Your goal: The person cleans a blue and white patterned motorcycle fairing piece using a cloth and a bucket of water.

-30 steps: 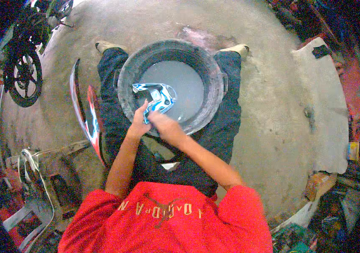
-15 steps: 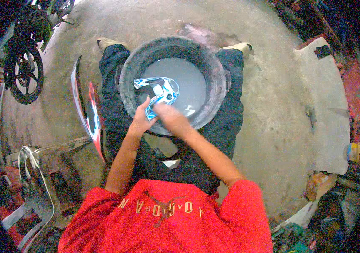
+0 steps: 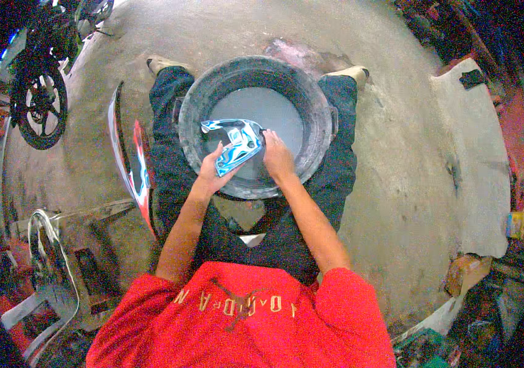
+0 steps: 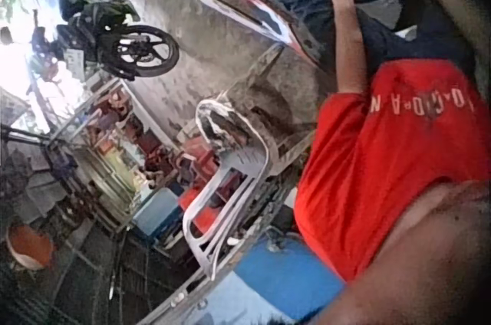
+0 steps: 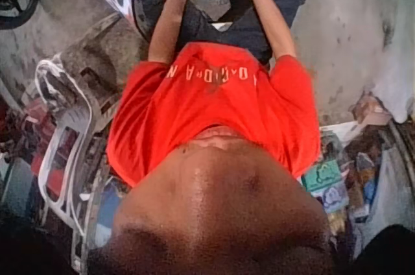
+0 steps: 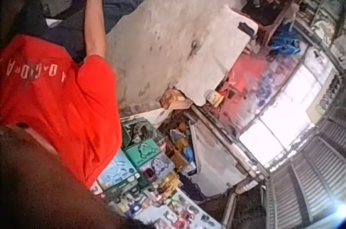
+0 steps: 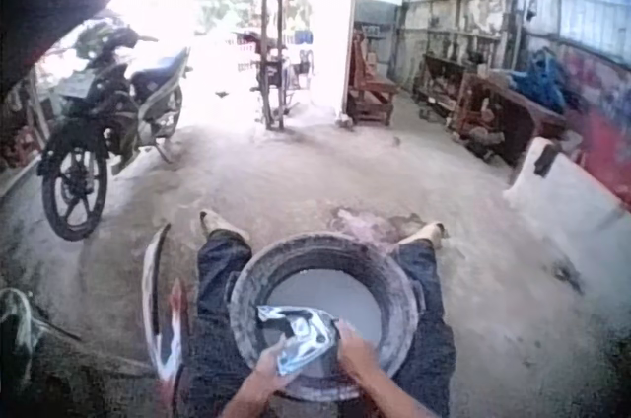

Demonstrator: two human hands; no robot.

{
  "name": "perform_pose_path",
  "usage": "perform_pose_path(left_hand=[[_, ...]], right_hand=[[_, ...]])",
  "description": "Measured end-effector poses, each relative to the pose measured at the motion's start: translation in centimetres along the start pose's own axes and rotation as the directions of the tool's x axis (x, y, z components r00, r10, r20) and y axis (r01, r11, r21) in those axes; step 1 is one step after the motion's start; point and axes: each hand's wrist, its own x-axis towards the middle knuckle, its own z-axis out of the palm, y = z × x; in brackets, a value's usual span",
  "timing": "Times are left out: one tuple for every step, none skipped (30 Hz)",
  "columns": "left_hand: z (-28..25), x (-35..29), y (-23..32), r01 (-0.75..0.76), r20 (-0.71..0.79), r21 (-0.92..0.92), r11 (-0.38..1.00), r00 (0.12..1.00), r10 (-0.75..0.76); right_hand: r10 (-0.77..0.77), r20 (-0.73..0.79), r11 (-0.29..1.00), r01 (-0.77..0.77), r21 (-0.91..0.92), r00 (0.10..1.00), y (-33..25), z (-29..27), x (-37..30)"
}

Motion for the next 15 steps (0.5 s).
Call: perform_pose_path(left_hand=[[0.2,0.0,-0.1,0.008,-0.005,0.000,1.000,1.000,-0.008],[0.3,-0.3,-0.1,0.014,0.001,0.004,1.000,1.000,-0.014],[-0.3,-1.1,-0.2,-0.170,0.090,0.274,0.947,0.985,0.150],[-1.4,-1.4,0.4,-0.081,0.047,0.150,0.985,0.996,0.075],[-2.4,-1.5,0.9,0.007,0.007,0.019,1.000,1.000,-0.007],[-2.7,-1.5,1.1,-0.001,0.079,0.033,0.999,0.997,-0.001],[-2.1,-1.3,1.2,-0.001,0.158,0.053,0.999,0.987,-0.008],[-1.2,-1.1,0.5,-0.024,0.074,0.029,0.999,0.997,0.021],[0.2,-0.8,-0.1,-0.053,-0.009,0.007,0.999,0.999,0.053],[0.1,-0.7,-0.2,-0.037,-0.006,0.002,0.999,0.999,0.037],[-0.1,-0.8,-0.2,-0.041,-0.005,0.004,0.999,0.999,0.041],[-0.2,-0.7,-0.3,-0.041,-0.006,0.000,0.999,0.999,0.041],[-0.2,-0.6,-0.3,-0.042,-0.008,-0.004,0.999,0.999,0.041],[-0.4,-0.6,0.0,-0.039,-0.004,-0.009,0.999,0.999,0.039],[-1.9,-0.6,0.2,-0.044,-0.010,-0.014,0.999,0.999,0.044]], right_hand=[[0.057,0.012,0.998,-0.057,-0.006,0.998,0.0,0.0,-0.3],[-0.109,0.008,0.994,0.109,-0.013,0.994,-0.7,0.3,-1.4],[-0.280,0.019,0.960,0.280,-0.010,0.960,-2.9,0.5,-2.9],[-0.394,0.061,0.914,0.383,0.132,0.917,-6.0,0.0,-4.0],[-0.502,0.081,0.842,0.466,0.272,0.861,-8.1,-0.6,-4.6],[-0.503,0.078,0.842,0.467,0.271,0.861,-7.8,-0.5,-4.5],[-0.478,0.051,0.861,0.456,0.223,0.877,-6.4,-0.3,-4.0],[-0.454,0.023,0.879,0.443,0.177,0.891,-4.9,-0.2,-3.3],[-0.241,0.006,0.970,0.240,0.043,0.971,-3.0,-0.3,-2.4],[-0.064,0.050,0.996,0.061,0.065,0.997,-1.6,-1.4,-1.4],[-0.068,0.048,0.996,0.065,0.066,0.997,-1.3,-1.2,-1.6],[-0.103,0.003,0.995,0.103,0.000,0.995,-1.3,-1.1,-1.7],[-0.140,-0.039,0.988,0.137,-0.069,0.989,-1.3,-1.1,-1.7],[-0.225,-0.005,0.973,0.225,0.044,0.974,-1.8,-0.7,-2.8],[-0.353,-0.005,0.931,0.352,0.096,0.936,-4.0,-0.4,-4.1]])
